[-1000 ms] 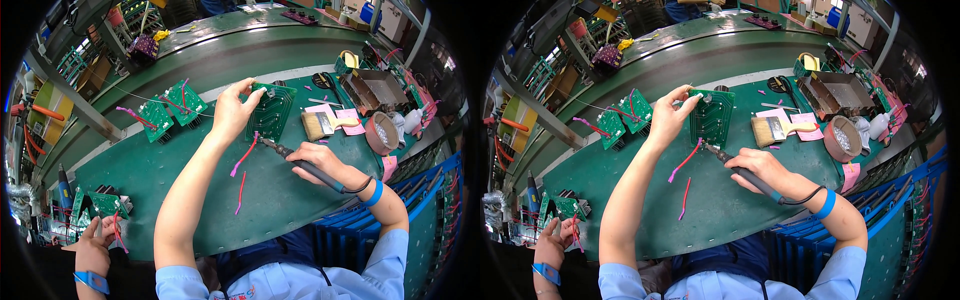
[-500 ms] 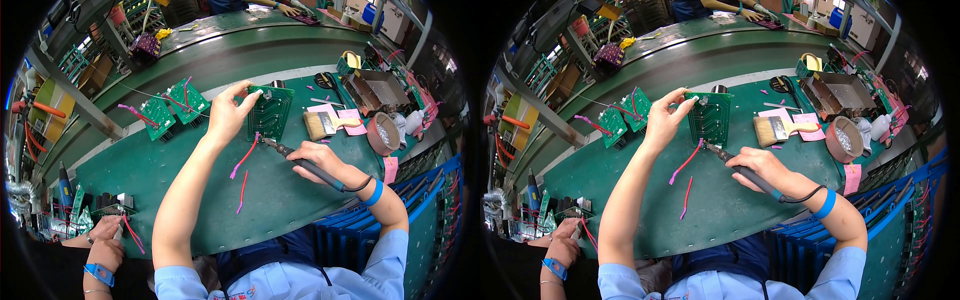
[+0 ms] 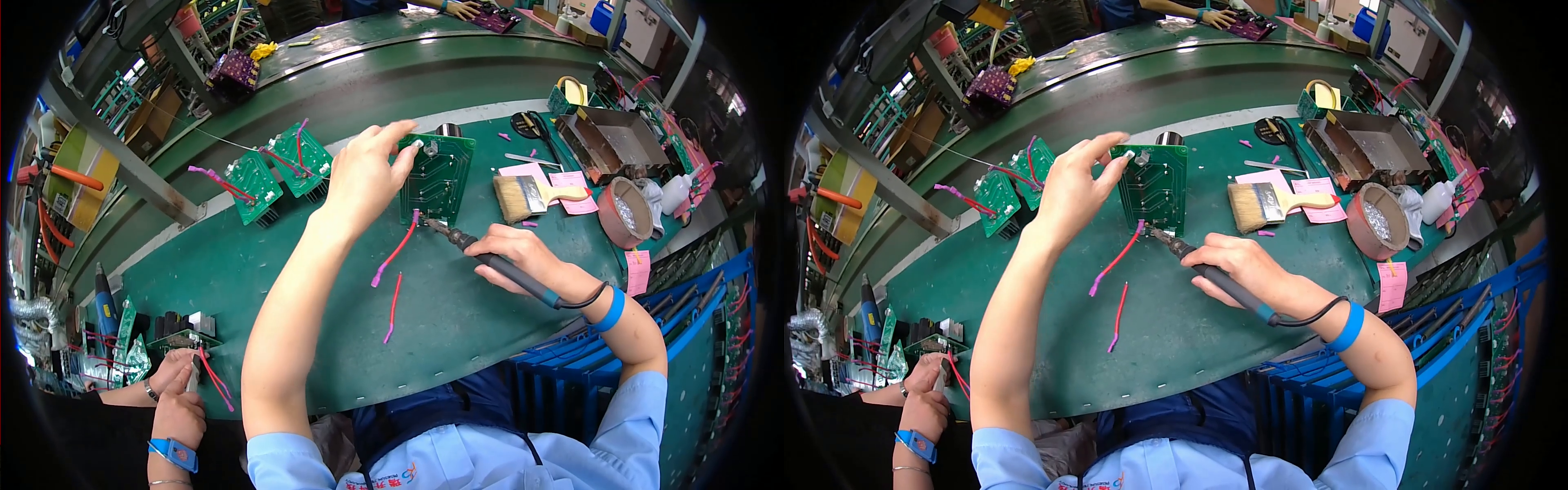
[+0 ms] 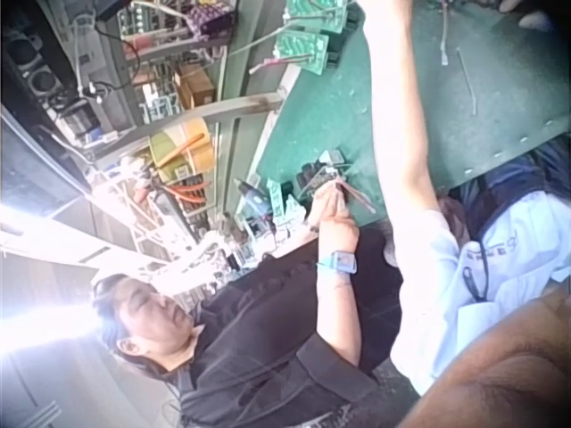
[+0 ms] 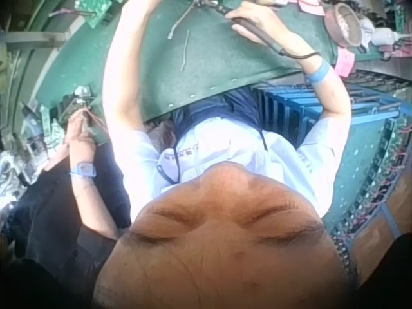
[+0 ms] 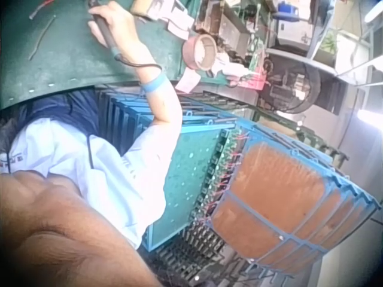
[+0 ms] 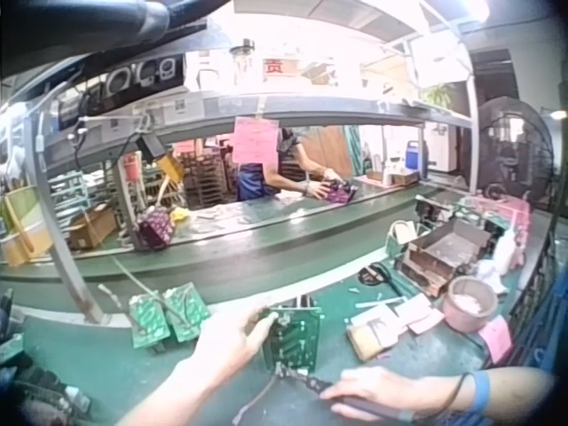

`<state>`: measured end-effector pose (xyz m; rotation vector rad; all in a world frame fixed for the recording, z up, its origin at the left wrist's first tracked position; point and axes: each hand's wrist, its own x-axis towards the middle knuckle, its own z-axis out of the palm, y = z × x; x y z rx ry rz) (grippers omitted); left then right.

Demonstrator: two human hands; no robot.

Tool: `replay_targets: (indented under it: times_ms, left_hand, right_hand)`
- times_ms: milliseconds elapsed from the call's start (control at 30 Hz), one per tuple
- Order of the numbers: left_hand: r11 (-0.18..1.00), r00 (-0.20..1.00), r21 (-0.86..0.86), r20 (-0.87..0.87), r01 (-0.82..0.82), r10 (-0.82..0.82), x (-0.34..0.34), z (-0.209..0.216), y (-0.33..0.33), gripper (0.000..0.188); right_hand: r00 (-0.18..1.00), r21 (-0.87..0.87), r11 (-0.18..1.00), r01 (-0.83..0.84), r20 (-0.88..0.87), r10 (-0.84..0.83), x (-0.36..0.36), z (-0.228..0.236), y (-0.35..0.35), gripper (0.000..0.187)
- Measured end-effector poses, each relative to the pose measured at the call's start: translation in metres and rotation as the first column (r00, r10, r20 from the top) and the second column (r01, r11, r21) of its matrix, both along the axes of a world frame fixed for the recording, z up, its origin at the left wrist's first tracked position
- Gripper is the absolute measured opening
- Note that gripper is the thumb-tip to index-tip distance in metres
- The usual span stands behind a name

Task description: The person solders wires and components onto a printed circuit board using a soldering iron, applying flux and solder to make the connections.

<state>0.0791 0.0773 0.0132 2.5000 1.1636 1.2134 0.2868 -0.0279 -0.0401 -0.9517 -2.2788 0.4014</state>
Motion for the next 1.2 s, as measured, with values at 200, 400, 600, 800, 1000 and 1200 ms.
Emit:
replay_targets:
  times_ms: [200,400,600,800,1000,1200]
  left_hand:
    - [1.000,0.991,0.018,-0.134,0.019,-0.017,0.003,0.009,-0.001,0.025]
    - [0.998,0.993,0.026,-0.099,0.062,-0.059,0.009,0.006,0.005,0.024]
    - [0.998,0.996,-0.036,-0.071,0.046,-0.048,0.005,0.002,0.012,0.026]
    - [0.998,0.998,-0.051,-0.040,0.037,-0.039,0.000,-0.002,0.010,0.027]
    - [0.998,0.999,-0.039,0.026,0.046,-0.045,-0.006,-0.004,0.006,0.033]
    - [0.493,0.818,-0.700,0.574,0.517,-0.042,-0.043,0.016,-0.042,0.027]
  right_hand:
    - [1.000,0.010,1.000,0.010,0.008,-0.010,0.001,0.000,-0.002,0.023]
    - [0.998,0.059,0.997,0.051,0.031,-0.053,-0.003,0.000,-0.001,0.023]
    - [0.998,0.051,0.998,0.049,0.041,-0.051,-0.004,0.001,-0.001,0.023]
    - [0.995,0.028,0.998,0.063,0.078,-0.065,-0.007,0.003,-0.004,0.027]
    - [0.996,0.045,0.997,0.062,0.057,-0.065,-0.008,0.002,-0.004,0.024]
    - [0.995,0.039,0.996,0.075,0.064,-0.077,-0.002,0.000,-0.002,0.025]
